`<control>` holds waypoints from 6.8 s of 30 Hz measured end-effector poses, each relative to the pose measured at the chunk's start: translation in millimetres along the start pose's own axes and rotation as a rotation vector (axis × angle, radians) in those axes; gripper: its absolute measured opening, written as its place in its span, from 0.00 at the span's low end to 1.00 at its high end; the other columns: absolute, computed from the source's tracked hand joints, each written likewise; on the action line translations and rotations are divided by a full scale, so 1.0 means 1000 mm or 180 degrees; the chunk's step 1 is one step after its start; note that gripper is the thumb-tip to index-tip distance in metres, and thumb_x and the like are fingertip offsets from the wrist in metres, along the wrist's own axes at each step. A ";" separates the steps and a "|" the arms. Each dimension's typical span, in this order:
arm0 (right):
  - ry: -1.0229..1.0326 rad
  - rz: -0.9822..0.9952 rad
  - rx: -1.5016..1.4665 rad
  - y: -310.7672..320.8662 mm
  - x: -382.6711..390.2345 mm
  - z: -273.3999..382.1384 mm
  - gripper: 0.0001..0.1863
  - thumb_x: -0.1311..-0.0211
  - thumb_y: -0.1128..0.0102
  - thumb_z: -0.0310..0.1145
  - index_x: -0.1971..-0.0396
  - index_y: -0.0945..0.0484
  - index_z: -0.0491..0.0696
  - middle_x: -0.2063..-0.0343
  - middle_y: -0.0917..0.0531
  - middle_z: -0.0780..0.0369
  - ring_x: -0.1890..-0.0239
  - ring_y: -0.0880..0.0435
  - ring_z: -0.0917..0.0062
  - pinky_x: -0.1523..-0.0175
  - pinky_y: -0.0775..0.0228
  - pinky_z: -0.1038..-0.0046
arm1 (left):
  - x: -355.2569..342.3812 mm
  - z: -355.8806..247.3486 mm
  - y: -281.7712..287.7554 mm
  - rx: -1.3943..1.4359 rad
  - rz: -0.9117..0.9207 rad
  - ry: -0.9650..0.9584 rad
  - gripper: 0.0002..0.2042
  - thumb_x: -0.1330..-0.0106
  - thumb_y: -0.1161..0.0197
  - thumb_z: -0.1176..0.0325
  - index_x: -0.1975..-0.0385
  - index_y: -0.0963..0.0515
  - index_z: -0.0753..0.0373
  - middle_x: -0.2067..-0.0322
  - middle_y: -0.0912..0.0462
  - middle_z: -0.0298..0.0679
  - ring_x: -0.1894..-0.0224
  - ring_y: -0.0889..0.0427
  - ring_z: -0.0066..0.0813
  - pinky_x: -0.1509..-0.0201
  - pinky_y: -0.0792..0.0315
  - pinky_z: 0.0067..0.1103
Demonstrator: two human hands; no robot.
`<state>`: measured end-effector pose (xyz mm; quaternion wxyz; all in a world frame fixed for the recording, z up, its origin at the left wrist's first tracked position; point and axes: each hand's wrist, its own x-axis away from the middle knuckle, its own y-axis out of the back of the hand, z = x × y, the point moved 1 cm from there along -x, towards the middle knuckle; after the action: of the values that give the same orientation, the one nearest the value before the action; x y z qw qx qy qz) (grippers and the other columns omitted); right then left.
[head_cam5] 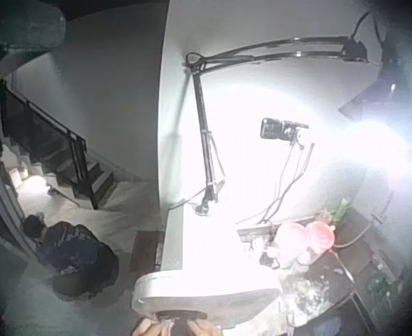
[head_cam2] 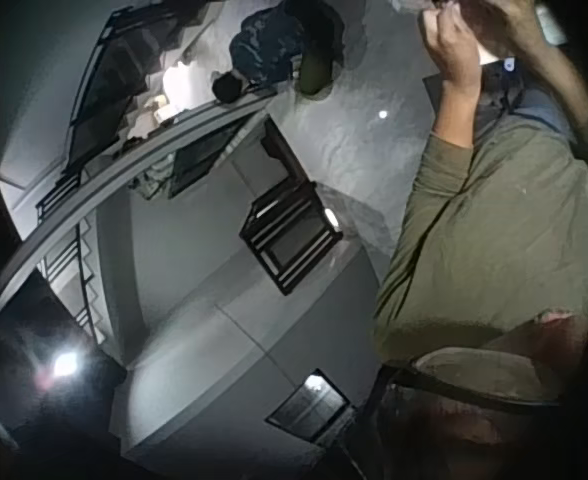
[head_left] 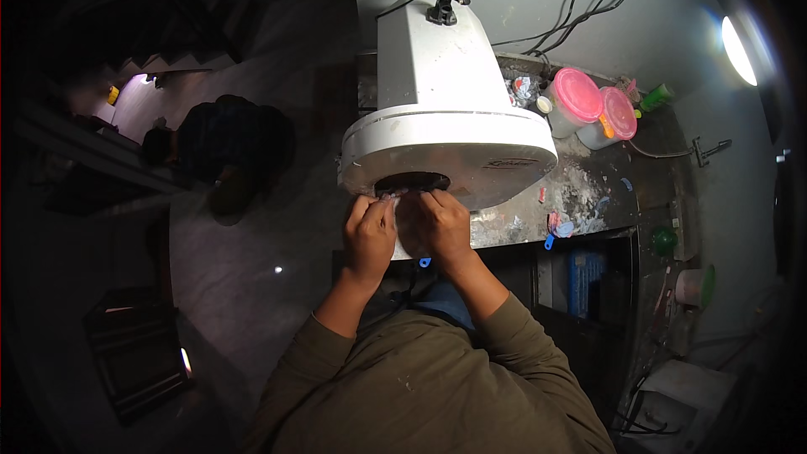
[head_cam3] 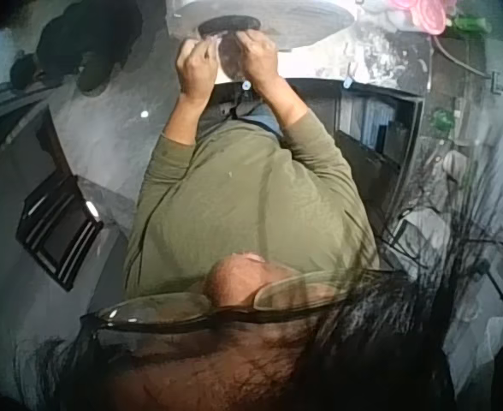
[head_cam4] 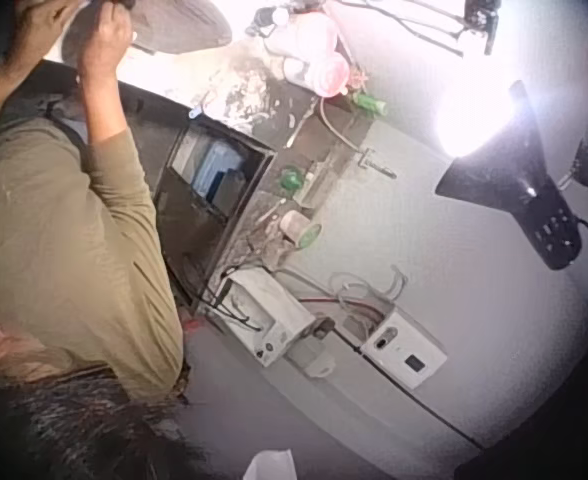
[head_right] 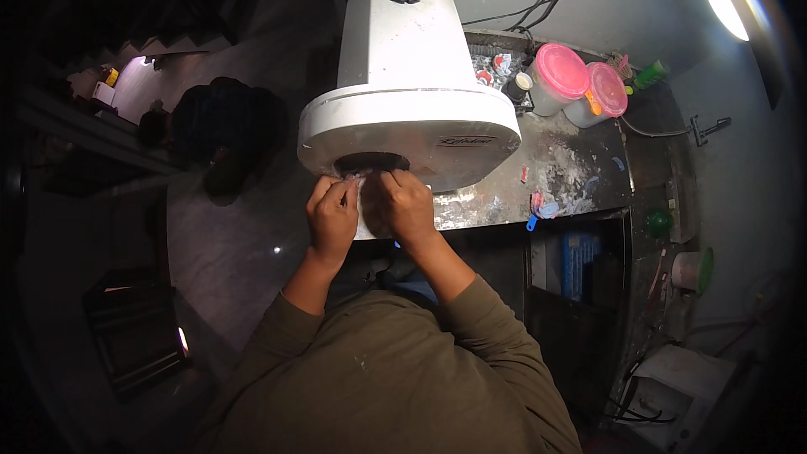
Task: The person trims a dental cast by holding and rotating it against the spinning wheel inside a model trimmer machine.
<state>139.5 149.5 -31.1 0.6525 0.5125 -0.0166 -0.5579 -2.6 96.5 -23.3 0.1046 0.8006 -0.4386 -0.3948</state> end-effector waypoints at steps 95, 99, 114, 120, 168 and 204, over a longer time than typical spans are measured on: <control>-0.0065 -0.0180 -0.0009 -0.007 0.000 0.003 0.09 0.44 0.29 0.25 0.63 0.15 0.44 0.72 0.16 0.57 0.70 0.15 0.61 0.65 0.23 0.63 | 0.002 0.013 0.000 -0.0239 -0.0116 -0.0382 0.04 0.39 0.33 0.83 0.66 0.16 0.69 0.68 0.13 0.46 0.66 0.16 0.45 0.61 0.20 0.34; -0.0085 -0.0216 0.0001 -0.007 -0.001 0.004 0.07 0.43 0.29 0.26 0.64 0.15 0.44 0.73 0.17 0.57 0.71 0.16 0.61 0.65 0.23 0.63 | 0.001 0.012 -0.001 -0.0203 -0.0188 -0.0369 0.03 0.39 0.33 0.83 0.68 0.15 0.68 0.68 0.12 0.46 0.67 0.15 0.46 0.61 0.20 0.34; -0.0153 -0.0147 -0.0278 0.000 -0.004 0.003 0.10 0.47 0.28 0.24 0.63 0.13 0.43 0.73 0.15 0.56 0.71 0.15 0.59 0.65 0.22 0.64 | 0.003 0.006 0.006 -0.0237 -0.0250 -0.0182 0.06 0.38 0.31 0.80 0.62 0.14 0.68 0.64 0.14 0.46 0.63 0.15 0.46 0.59 0.20 0.33; -0.0089 -0.0092 -0.0557 0.003 -0.004 0.002 0.13 0.48 0.29 0.25 0.60 0.14 0.43 0.69 0.14 0.56 0.67 0.14 0.57 0.61 0.21 0.61 | 0.009 0.007 0.008 -0.0135 -0.0086 0.0010 0.08 0.39 0.28 0.78 0.60 0.14 0.68 0.63 0.15 0.45 0.63 0.15 0.46 0.58 0.20 0.33; -0.0236 -0.0126 -0.0918 0.043 -0.005 0.028 0.17 0.46 0.21 0.23 0.57 0.15 0.42 0.59 0.12 0.57 0.64 0.11 0.72 0.62 0.18 0.74 | 0.002 -0.009 0.025 0.0111 -0.0260 -0.0879 0.11 0.42 0.28 0.83 0.59 0.16 0.68 0.61 0.13 0.47 0.62 0.14 0.47 0.57 0.20 0.33; -0.2712 0.0659 -0.3754 0.024 -0.002 0.023 0.10 0.28 0.33 0.26 0.53 0.18 0.36 0.65 0.11 0.59 0.67 0.12 0.81 0.66 0.19 0.79 | 0.013 0.004 0.029 0.2966 0.0771 0.2032 0.09 0.27 0.32 0.72 0.55 0.14 0.72 0.68 0.11 0.36 0.70 0.18 0.13 0.68 0.27 0.14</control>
<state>142.2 132.9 -3.0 0.8061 -0.1893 -0.0141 -0.5605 -19.8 70.3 -18.3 -0.0873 0.7856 -0.6014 0.1160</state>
